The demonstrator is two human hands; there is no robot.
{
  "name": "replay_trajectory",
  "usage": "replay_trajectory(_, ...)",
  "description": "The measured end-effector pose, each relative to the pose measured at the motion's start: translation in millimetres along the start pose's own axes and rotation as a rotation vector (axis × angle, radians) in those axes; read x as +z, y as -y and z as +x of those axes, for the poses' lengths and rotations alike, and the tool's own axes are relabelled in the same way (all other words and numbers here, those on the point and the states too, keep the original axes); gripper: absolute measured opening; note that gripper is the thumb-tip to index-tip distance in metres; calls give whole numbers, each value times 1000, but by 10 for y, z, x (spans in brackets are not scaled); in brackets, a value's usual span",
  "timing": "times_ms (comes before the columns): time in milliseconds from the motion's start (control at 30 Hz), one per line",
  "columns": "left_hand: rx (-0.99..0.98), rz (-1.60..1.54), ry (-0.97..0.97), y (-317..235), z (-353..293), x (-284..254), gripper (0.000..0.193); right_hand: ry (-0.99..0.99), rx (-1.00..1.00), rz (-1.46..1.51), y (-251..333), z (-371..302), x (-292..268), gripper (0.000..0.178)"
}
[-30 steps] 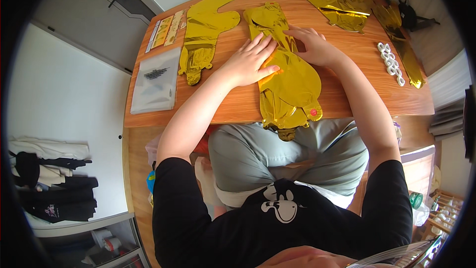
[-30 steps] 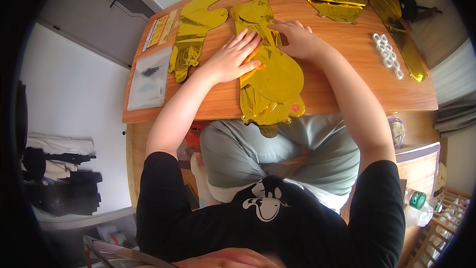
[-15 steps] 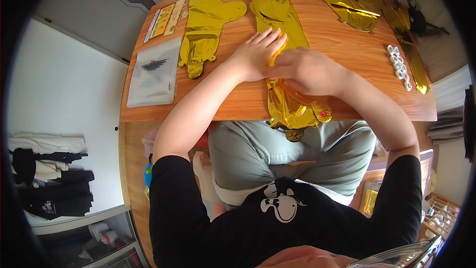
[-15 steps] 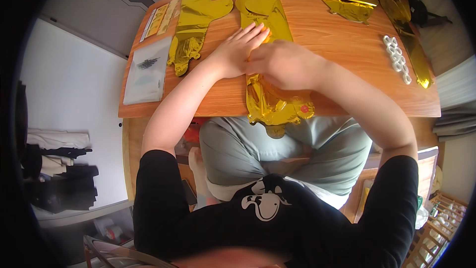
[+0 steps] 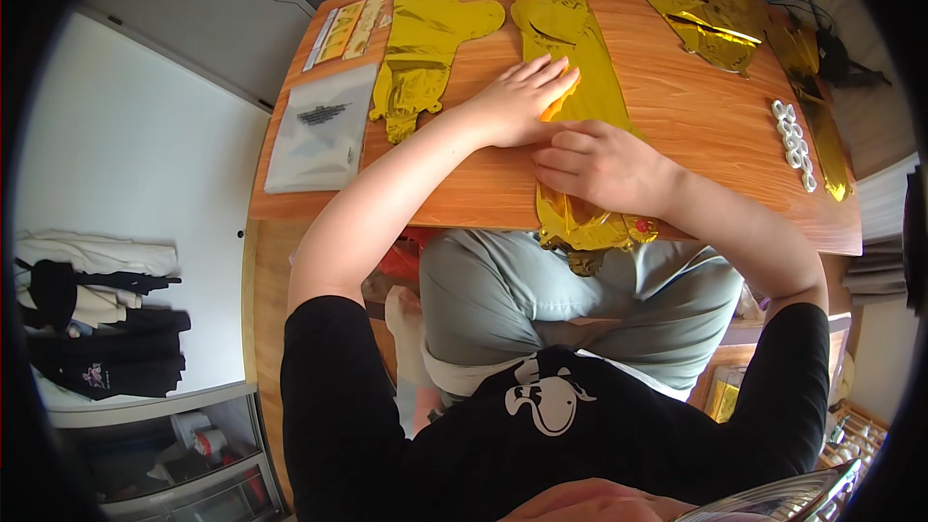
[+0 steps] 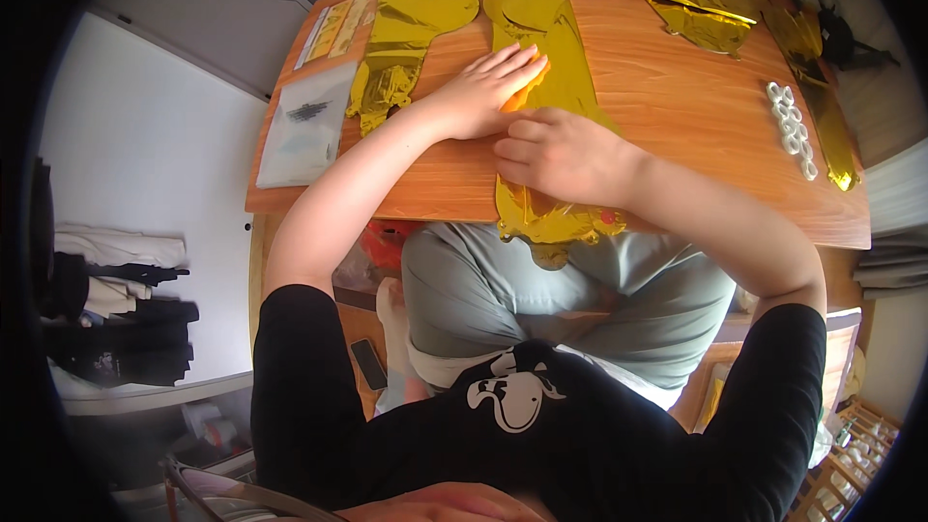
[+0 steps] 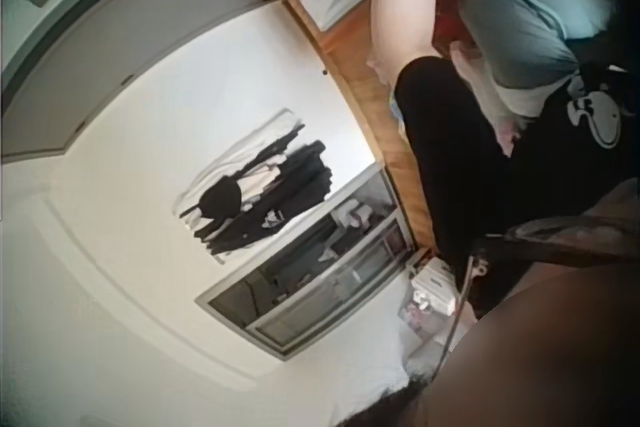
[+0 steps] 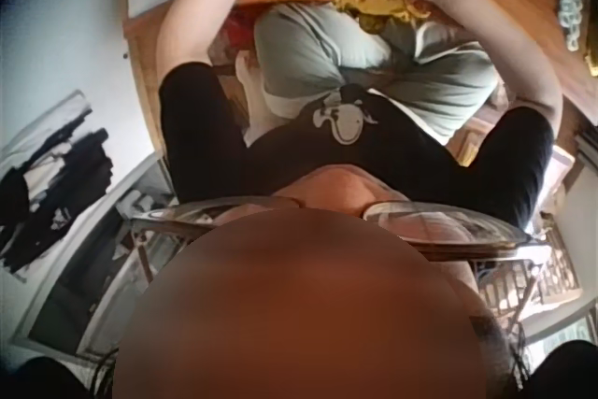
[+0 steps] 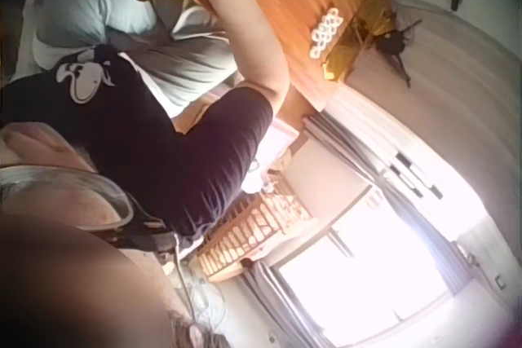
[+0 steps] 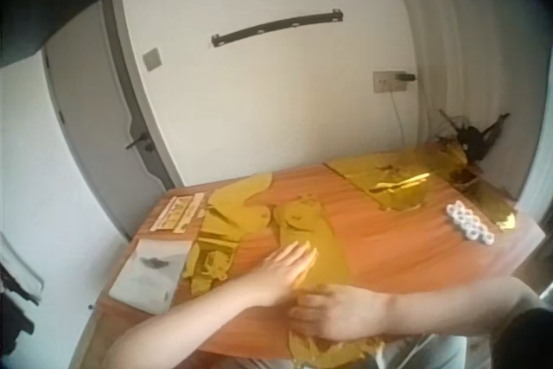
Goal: Folding gold foil balloons at a desk.
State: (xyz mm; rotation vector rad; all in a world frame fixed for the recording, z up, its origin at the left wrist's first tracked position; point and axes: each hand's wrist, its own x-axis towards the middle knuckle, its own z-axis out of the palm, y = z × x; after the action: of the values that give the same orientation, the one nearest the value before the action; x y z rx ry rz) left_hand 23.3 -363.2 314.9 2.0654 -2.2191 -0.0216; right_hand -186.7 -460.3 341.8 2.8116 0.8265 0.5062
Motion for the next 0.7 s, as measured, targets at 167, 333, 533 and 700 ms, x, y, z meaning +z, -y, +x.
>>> replay_trajectory(167, -175, -866, -85, 190, 126, -140, 69, 0, 18, 21, 26, -64, 34, 41)
replay_trajectory(333, -535, -514, -317, 688, 230, -211, 63, -100, 2, 27, 22, -62, 53, 35)
replay_trajectory(533, -658, -460, -337, 751, 629, -287, 62, -42, 14, 99, 19, -62, 24, 41)
replay_trajectory(700, -483, -673, -427, 771, 742, -376, 56, -8, 1, 88, 24, -39, -5, 43)
